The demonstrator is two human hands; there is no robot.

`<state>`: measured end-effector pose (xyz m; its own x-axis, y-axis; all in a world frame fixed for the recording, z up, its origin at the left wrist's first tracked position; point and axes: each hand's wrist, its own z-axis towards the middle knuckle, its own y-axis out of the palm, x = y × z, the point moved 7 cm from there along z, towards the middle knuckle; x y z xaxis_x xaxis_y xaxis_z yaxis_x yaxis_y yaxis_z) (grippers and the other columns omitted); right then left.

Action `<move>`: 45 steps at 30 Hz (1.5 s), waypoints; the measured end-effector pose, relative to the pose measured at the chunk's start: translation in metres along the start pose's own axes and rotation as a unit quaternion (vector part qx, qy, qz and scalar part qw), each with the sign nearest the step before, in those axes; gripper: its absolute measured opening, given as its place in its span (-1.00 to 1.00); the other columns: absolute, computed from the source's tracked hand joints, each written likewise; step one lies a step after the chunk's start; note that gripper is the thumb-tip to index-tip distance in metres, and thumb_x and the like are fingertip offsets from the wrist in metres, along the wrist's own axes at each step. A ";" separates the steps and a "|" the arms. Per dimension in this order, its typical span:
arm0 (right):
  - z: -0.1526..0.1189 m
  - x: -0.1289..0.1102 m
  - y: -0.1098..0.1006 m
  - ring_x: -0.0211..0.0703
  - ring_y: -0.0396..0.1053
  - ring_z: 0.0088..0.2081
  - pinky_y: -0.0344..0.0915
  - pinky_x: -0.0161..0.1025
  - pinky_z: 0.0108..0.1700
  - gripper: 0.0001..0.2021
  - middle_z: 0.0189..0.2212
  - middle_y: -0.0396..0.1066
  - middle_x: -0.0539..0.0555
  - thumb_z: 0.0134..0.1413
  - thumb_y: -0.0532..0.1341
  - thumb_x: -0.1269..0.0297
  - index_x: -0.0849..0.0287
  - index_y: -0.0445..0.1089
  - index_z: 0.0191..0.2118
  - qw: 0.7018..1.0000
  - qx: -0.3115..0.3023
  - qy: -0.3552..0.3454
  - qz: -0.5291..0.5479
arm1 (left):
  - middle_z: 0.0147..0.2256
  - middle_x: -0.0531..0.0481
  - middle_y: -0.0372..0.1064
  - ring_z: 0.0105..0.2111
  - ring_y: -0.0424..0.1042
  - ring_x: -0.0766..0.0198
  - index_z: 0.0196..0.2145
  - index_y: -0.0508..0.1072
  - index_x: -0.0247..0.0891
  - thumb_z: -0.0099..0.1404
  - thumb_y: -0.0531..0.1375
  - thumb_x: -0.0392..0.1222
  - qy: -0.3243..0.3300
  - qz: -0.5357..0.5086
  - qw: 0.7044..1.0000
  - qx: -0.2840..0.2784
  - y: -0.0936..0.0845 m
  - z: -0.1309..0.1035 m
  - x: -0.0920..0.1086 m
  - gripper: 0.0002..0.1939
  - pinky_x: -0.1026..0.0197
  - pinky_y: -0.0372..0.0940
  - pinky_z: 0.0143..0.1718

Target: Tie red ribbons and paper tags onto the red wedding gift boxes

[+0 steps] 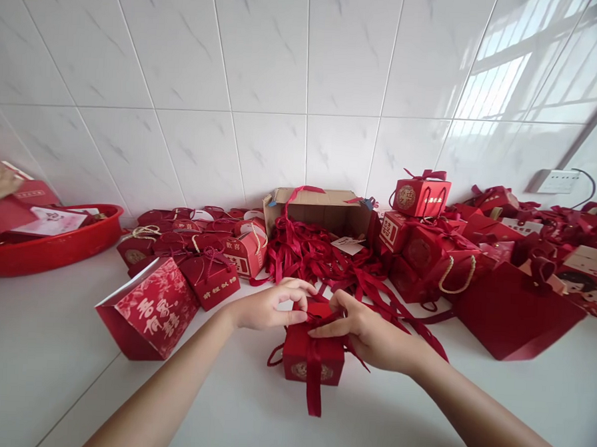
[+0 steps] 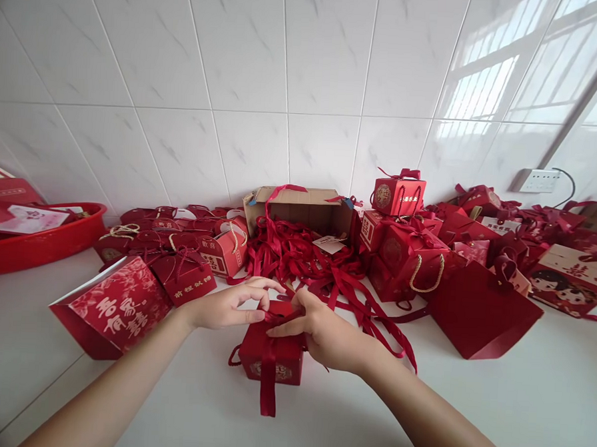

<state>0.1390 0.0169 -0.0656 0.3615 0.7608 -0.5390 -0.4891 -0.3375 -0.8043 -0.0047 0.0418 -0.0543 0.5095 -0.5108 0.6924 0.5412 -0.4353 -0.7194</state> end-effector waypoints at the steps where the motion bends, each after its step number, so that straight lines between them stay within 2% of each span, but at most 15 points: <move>1: 0.000 -0.002 0.000 -0.19 0.24 -0.22 0.38 -0.18 -0.15 -0.40 -0.24 0.13 0.09 0.04 0.01 0.70 -0.09 0.46 0.03 1.000 0.002 -0.004 0.000 | 0.12 -0.06 0.30 0.18 0.20 0.08 -0.40 0.39 -0.17 0.30 0.16 -0.10 0.000 -0.023 1.000 0.007 0.001 0.000 0.001 -0.85 0.00 0.11 0.17; 4: 0.000 -0.007 -0.001 -0.20 0.24 -0.23 0.38 -0.19 -0.14 -0.44 -0.26 0.15 0.09 0.07 0.02 0.66 -0.08 0.48 0.01 1.000 0.004 -0.007 0.003 | 0.03 -0.09 0.39 0.10 0.28 0.06 -0.42 0.35 -0.19 0.23 0.22 -0.11 -0.002 -0.094 0.994 0.059 0.002 0.002 0.003 -0.85 0.03 0.19 0.10; 7: 0.000 -0.009 -0.002 -0.19 0.25 -0.23 0.37 -0.17 -0.14 -0.46 -0.25 0.15 0.10 0.08 0.04 0.65 -0.07 0.49 0.00 1.000 0.002 -0.002 0.006 | -0.06 -0.10 0.43 0.03 0.33 0.07 -0.45 0.30 -0.19 0.19 0.24 -0.13 -0.008 -0.118 0.986 0.118 0.004 0.002 0.000 -0.82 0.03 0.20 0.08; 10: 0.000 -0.008 -0.005 -0.19 0.27 -0.22 0.37 -0.19 -0.17 -0.49 -0.23 0.16 0.10 0.09 0.01 0.65 -0.02 0.52 -0.05 0.999 0.020 -0.010 0.023 | -0.14 -0.07 0.45 -0.07 0.39 0.12 -0.48 0.23 -0.20 0.19 0.23 -0.13 -0.007 -0.141 0.979 0.150 0.010 0.002 -0.001 -0.77 0.07 0.24 0.02; 13: 0.001 -0.005 -0.013 -0.22 0.30 -0.25 0.35 -0.23 -0.22 -0.61 -0.23 0.24 0.10 0.13 -0.01 0.60 0.11 0.46 -0.11 0.994 0.082 -0.011 0.066 | -0.25 -0.03 0.47 -0.18 0.42 0.16 -0.50 0.20 -0.20 0.22 0.20 -0.10 -0.012 -0.161 0.971 0.176 0.015 0.003 -0.001 -0.74 0.12 0.29 -0.09; 16: 0.001 0.002 -0.022 -0.22 0.32 -0.28 0.33 -0.24 -0.24 -0.82 -0.29 0.34 0.05 0.12 0.06 0.52 0.14 0.31 -0.22 0.980 0.164 0.024 0.109 | -0.31 -0.02 0.48 -0.25 0.43 0.18 -0.54 0.17 -0.20 0.21 0.21 -0.08 -0.029 -0.168 0.964 0.204 0.017 0.004 -0.001 -0.69 0.14 0.30 -0.16; 20: 0.001 0.013 -0.023 -0.22 0.34 -0.31 0.31 -0.26 -0.27 -0.89 -0.35 0.37 0.01 0.06 0.12 0.46 0.13 0.24 -0.28 0.964 0.216 0.068 0.140 | -0.31 -0.01 0.50 -0.23 0.46 0.17 -0.59 0.13 -0.20 0.19 0.24 -0.08 -0.056 -0.173 0.956 0.229 0.021 0.006 -0.003 -0.63 0.14 0.31 -0.15; 25: 0.002 0.021 -0.023 -0.22 0.35 -0.30 0.30 -0.26 -0.27 -0.87 -0.36 0.37 0.00 0.02 0.14 0.46 0.13 0.24 -0.28 0.953 0.238 0.074 0.172 | -0.28 -0.02 0.53 -0.17 0.49 0.12 -0.60 0.23 -0.21 0.14 0.28 -0.12 -0.073 -0.176 0.954 0.232 0.023 0.006 -0.006 -0.68 0.12 0.32 -0.11; 30: 0.000 0.031 -0.026 -0.22 0.34 -0.31 0.27 -0.27 -0.29 -0.91 -0.36 0.35 0.00 0.04 0.16 0.44 0.14 0.25 -0.31 0.944 0.250 0.080 0.200 | -0.40 -0.01 0.53 -0.07 0.47 0.05 -0.63 0.19 -0.20 0.10 0.31 -0.19 -0.067 -0.183 0.956 0.217 0.023 0.007 -0.011 -0.65 0.07 0.30 -0.04; 33: -0.002 0.036 -0.026 -0.22 0.32 -0.32 0.26 -0.26 -0.28 -0.94 -0.37 0.33 0.00 0.07 0.17 0.41 0.15 0.25 -0.31 0.942 0.251 0.078 0.210 | -0.41 0.00 0.53 -0.05 0.46 0.04 -0.62 0.25 -0.21 0.06 0.34 -0.21 -0.064 -0.181 0.960 0.205 0.023 0.008 -0.012 -0.69 0.07 0.30 -0.03; 38: -0.002 0.038 -0.020 -0.23 0.29 -0.29 0.26 -0.26 -0.27 -0.87 -0.30 0.32 0.03 0.11 0.17 0.35 0.16 0.27 -0.20 0.944 0.203 0.066 0.251 | -0.32 -0.01 0.54 -0.02 0.44 0.06 -0.53 0.38 -0.20 0.05 0.36 -0.21 -0.061 -0.173 0.964 0.195 0.025 0.007 -0.012 -0.81 0.05 0.25 0.04; 41: -0.002 0.038 -0.017 -0.22 0.28 -0.29 0.27 -0.26 -0.26 -0.80 -0.28 0.33 0.05 0.16 0.16 0.24 0.17 0.28 -0.12 0.945 0.162 0.086 0.269 | -0.22 -0.03 0.54 -0.03 0.44 0.08 -0.48 0.40 -0.20 0.07 0.36 -0.17 -0.061 -0.176 0.963 0.193 0.026 0.005 -0.013 -0.82 0.04 0.24 0.07; 45: -0.003 0.044 -0.019 -0.24 0.23 -0.39 0.21 -0.28 -0.36 -0.71 -0.39 0.31 0.01 0.16 0.17 0.02 0.17 0.31 -0.32 0.957 0.177 0.144 0.179 | -0.15 -0.05 0.53 -0.05 0.46 0.09 -0.44 0.42 -0.21 0.08 0.36 -0.12 -0.064 -0.182 0.964 0.186 0.027 0.003 -0.012 -0.80 0.06 0.26 0.05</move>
<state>0.1661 0.0550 -0.0749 0.2995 0.4300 -0.8517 -0.8423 -0.3001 -0.4477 0.0057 0.0390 -0.0819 0.3071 -0.2681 0.9131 0.8892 -0.2609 -0.3757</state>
